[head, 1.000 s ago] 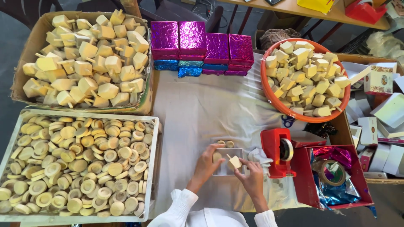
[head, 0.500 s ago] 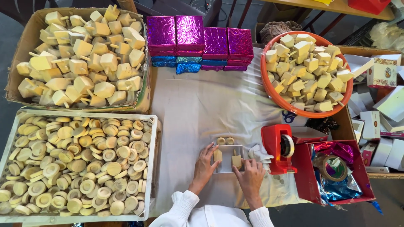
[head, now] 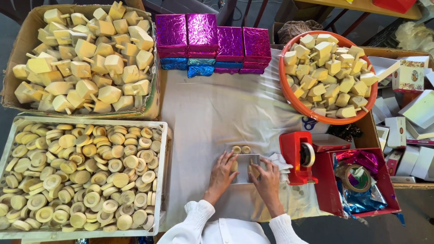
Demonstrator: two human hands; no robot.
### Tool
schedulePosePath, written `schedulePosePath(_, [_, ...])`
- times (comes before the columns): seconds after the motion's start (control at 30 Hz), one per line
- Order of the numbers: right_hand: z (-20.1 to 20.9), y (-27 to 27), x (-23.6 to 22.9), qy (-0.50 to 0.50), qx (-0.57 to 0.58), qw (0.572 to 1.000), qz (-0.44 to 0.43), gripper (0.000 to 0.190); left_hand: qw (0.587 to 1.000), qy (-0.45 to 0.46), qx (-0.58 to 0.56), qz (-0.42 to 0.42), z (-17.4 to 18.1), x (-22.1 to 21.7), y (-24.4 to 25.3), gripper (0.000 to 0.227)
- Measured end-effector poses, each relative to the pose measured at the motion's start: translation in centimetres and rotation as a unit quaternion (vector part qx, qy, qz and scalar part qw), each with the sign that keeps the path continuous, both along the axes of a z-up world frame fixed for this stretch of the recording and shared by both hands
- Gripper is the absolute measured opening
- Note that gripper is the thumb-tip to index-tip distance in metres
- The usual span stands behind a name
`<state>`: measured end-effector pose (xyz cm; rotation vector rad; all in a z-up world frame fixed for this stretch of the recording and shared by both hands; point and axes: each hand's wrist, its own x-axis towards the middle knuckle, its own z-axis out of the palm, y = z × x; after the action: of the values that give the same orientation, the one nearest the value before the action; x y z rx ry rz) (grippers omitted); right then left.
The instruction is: The person arranges small, light-colored wooden or soap items into a small white box. They then place the box into a larger decorative box and wipe the exterior with a white cloth. Finally, they wrap the decorative box in a sheet of shiny, metallic pink foil.
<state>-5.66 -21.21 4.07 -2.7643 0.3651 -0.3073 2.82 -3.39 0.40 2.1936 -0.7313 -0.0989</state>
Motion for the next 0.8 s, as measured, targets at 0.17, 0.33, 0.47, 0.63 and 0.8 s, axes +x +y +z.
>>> schedulePosePath(0.17, [-0.4, -0.1, -0.3, -0.006, 0.004, 1.0, -0.011, 0.039, 0.999, 0.024, -0.013, 0.02, -0.3, -0.1, 0.1, 0.068])
schedulePosePath(0.33, [1.0, -0.2, 0.8, -0.066, 0.059, 0.996, -0.02, 0.039, 0.998, 0.019, -0.046, 0.029, 0.7, -0.1, 0.3, 0.069])
schedulePosePath(0.47, [2.0, -1.3, 3.3, -0.127, 0.11, 0.985, -0.028, 0.032, 0.994, 0.022, -0.085, 0.071, 1.9, 0.9, 0.8, 0.057])
schedulePosePath(0.63, [2.0, -3.7, 7.4, -0.067, 0.083, 0.993, 0.056, 0.024, 0.992, -0.003, -0.085, 0.092, 3.0, 4.1, 1.3, 0.031])
schedulePosePath(0.8, [1.6, -5.5, 10.3, 0.02, 0.056, 0.984, 0.169, 0.022, 0.998, -0.048, -0.042, 0.015, 0.6, 7.9, -0.2, 0.013])
